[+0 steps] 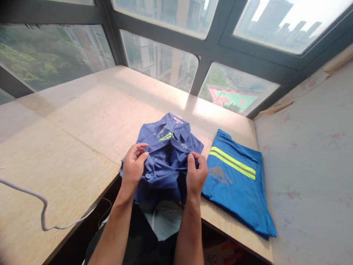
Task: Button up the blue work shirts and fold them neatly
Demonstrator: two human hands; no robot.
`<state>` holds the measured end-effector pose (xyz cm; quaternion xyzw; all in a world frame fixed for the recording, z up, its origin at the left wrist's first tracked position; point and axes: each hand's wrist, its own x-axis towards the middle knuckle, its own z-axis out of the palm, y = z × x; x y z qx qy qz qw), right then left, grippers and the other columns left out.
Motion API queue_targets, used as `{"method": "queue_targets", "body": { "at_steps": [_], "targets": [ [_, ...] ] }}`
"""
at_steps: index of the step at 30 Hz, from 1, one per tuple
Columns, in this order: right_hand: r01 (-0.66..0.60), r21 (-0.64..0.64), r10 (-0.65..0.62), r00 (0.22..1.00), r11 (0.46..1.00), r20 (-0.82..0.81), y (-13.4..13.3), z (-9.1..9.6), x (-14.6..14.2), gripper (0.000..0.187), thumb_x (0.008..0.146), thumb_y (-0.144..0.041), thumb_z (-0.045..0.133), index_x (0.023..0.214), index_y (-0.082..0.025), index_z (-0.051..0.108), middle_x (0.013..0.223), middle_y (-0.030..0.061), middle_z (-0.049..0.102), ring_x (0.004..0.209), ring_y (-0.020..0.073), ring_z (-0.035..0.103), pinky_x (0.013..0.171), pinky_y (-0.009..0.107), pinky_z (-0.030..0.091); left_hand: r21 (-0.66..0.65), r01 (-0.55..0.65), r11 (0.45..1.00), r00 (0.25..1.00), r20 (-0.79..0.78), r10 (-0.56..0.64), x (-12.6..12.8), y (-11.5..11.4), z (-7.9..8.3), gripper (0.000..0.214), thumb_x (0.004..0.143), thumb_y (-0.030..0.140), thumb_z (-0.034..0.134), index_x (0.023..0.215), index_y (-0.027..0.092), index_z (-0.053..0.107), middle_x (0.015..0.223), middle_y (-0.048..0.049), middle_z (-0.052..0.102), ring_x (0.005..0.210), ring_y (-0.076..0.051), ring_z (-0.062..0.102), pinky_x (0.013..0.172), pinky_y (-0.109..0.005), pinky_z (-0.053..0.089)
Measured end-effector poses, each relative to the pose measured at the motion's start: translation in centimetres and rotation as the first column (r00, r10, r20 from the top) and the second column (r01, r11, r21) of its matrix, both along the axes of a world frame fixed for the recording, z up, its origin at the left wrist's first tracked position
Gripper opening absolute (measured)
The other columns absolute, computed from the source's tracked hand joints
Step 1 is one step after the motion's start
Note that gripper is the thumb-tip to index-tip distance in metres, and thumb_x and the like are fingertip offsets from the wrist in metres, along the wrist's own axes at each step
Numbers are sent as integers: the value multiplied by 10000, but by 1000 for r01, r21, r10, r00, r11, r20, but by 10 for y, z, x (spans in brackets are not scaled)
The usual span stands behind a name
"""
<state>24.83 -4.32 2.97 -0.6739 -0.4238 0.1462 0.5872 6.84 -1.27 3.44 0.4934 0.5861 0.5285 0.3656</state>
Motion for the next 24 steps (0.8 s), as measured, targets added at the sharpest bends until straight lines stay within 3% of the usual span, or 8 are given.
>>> {"method": "queue_targets", "body": {
  "at_steps": [4, 7, 10, 12, 14, 17, 21, 24],
  "targets": [
    [-117, -97, 118, 993, 988, 2, -5, 5, 7, 263, 837, -419, 621, 890, -177, 707, 846, 41, 689, 814, 202, 619, 794, 342, 487, -39, -107, 994, 971, -217, 96, -7, -1, 4, 208, 777, 136, 478, 816, 207, 669, 751, 4, 639, 708, -146, 595, 659, -252, 451],
    [-143, -227, 179, 973, 963, 146, -8, 8, 12, 232, 821, -360, 605, 899, -170, 712, 873, 66, 695, 830, 223, 632, 817, 376, 495, -47, -40, 998, 914, -406, 18, -6, -2, 6, 239, 758, 94, 438, 669, 209, 628, 748, -11, 631, 741, -163, 584, 715, -280, 427],
    [-115, -263, 198, 929, 958, 313, -6, 12, 9, 305, 800, -211, 526, 1047, -156, 696, 1012, 106, 693, 960, 253, 631, 908, 422, 485, -57, 84, 995, 886, -453, -101, 0, -2, 5, 257, 741, 67, 414, 648, 210, 605, 745, -20, 628, 757, -173, 578, 739, -292, 410],
    [-171, -249, 264, 872, 953, 412, -3, 18, 3, 454, 791, -120, 452, 1199, -164, 646, 1168, 119, 663, 1101, 253, 595, 982, 428, 459, -56, 142, 988, 878, -453, -152, 3, -1, 4, 243, 736, 63, 408, 645, 209, 579, 732, -21, 619, 753, -176, 568, 734, -294, 398],
    [-282, -287, 394, 775, 915, 494, 2, 23, -4, 550, 790, -57, 402, 1280, -198, 608, 1257, 99, 640, 1182, 234, 564, 1059, 434, 405, -59, 171, 983, 873, -454, -179, 5, 0, 3, 234, 731, 59, 394, 615, 208, 532, 707, -22, 598, 731, -176, 548, 715, -296, 383],
    [-386, -456, 593, 606, 802, 531, 14, 29, -13, 601, 793, -17, 399, 1323, -228, 589, 1210, 76, 687, 1125, 222, 619, 1094, 442, 364, -85, 210, 974, 873, -431, -226, 4, 1, 2, 224, 718, 57, 379, 573, 210, 455, 655, -16, 554, 672, -169, 507, 671, -293, 355],
    [-356, -639, 724, 450, 682, 522, 37, 30, -17, 513, 842, -50, 452, 1313, -185, 605, 1100, 116, 735, 1027, 257, 677, 948, 377, 470, -94, 279, 956, 880, -372, -294, 0, 4, -1, 201, 697, 71, 371, 558, 210, 413, 621, -6, 519, 633, -157, 476, 640, -284, 333],
    [-352, -618, 706, 448, 703, 548, 51, 33, -18, 423, 909, -73, 410, 1219, -208, 664, 1081, 101, 740, 1010, 249, 685, 912, 355, 482, -114, 301, 947, 878, -355, -322, -2, 6, -3, 182, 687, 91, 367, 551, 208, 401, 590, 2, 496, 616, -152, 458, 620, -281, 308]
  ]
}}
